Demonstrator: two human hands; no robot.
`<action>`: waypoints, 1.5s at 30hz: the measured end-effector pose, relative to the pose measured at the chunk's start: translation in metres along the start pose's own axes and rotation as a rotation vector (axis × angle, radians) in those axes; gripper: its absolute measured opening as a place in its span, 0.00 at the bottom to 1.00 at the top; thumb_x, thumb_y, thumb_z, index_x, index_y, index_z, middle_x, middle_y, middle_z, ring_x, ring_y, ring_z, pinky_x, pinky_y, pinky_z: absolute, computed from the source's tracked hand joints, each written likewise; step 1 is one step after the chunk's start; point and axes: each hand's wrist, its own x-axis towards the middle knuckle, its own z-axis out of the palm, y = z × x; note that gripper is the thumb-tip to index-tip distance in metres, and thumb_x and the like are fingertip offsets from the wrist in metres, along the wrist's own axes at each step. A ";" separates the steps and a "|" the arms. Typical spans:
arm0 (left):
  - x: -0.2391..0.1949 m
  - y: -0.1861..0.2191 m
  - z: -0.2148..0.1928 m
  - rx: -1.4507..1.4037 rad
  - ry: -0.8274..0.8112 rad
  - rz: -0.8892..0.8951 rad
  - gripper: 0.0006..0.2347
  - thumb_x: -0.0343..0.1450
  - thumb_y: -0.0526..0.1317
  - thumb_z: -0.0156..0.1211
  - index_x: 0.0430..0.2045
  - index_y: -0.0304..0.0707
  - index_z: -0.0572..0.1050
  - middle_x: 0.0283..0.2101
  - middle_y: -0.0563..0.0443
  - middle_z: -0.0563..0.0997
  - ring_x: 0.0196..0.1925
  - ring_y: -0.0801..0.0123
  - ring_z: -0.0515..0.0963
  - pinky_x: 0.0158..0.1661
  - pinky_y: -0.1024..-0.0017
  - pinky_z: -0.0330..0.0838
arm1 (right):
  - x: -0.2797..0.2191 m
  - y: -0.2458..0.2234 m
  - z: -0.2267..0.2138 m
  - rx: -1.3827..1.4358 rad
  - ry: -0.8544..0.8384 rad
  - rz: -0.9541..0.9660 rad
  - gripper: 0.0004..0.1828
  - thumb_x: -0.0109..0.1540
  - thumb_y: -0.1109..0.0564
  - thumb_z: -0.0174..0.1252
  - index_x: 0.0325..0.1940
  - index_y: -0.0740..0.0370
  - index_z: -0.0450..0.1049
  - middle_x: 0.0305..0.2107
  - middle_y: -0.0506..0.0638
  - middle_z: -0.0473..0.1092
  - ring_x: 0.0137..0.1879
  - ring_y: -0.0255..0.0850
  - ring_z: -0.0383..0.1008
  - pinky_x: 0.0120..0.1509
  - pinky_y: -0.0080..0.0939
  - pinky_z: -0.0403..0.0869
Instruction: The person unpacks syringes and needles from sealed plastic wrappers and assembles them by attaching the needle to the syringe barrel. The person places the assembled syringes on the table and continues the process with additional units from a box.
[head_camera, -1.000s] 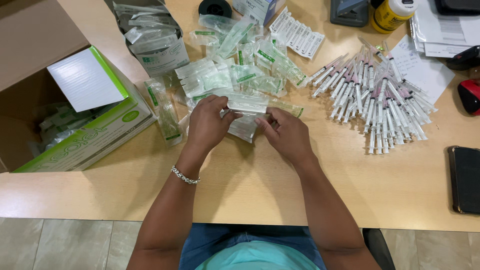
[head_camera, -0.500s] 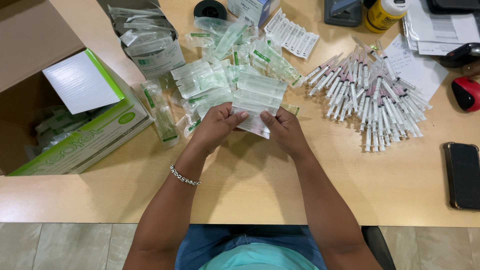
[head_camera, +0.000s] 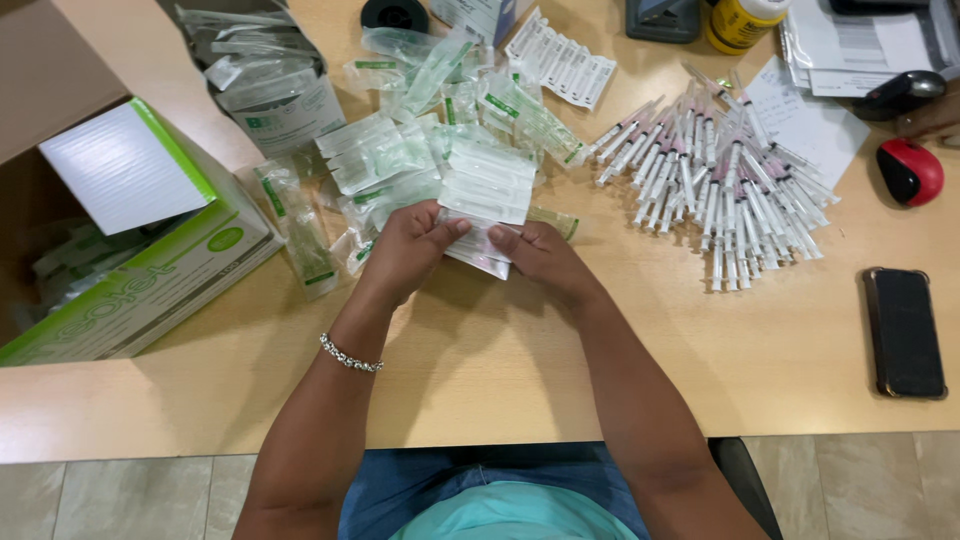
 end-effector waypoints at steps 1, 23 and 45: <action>-0.001 0.002 -0.002 -0.001 -0.010 -0.001 0.06 0.73 0.37 0.66 0.34 0.31 0.78 0.33 0.47 0.85 0.36 0.73 0.80 0.40 0.73 0.77 | 0.000 -0.006 0.004 -0.002 0.010 0.002 0.20 0.71 0.47 0.56 0.24 0.51 0.71 0.15 0.39 0.60 0.24 0.29 0.58 0.30 0.28 0.59; -0.020 0.039 0.023 0.337 0.245 0.180 0.08 0.76 0.43 0.65 0.32 0.40 0.78 0.25 0.52 0.77 0.33 0.73 0.72 0.40 0.71 0.68 | 0.001 0.023 -0.005 -0.117 0.110 -0.165 0.14 0.71 0.47 0.52 0.36 0.56 0.73 0.22 0.45 0.67 0.31 0.34 0.65 0.36 0.35 0.68; -0.005 0.024 0.020 -0.084 0.110 0.188 0.11 0.73 0.41 0.65 0.37 0.27 0.77 0.27 0.42 0.81 0.25 0.64 0.83 0.30 0.63 0.85 | 0.023 0.068 -0.036 0.134 0.265 -0.336 0.07 0.69 0.58 0.56 0.45 0.65 0.75 0.24 0.55 0.71 0.29 0.39 0.72 0.33 0.37 0.74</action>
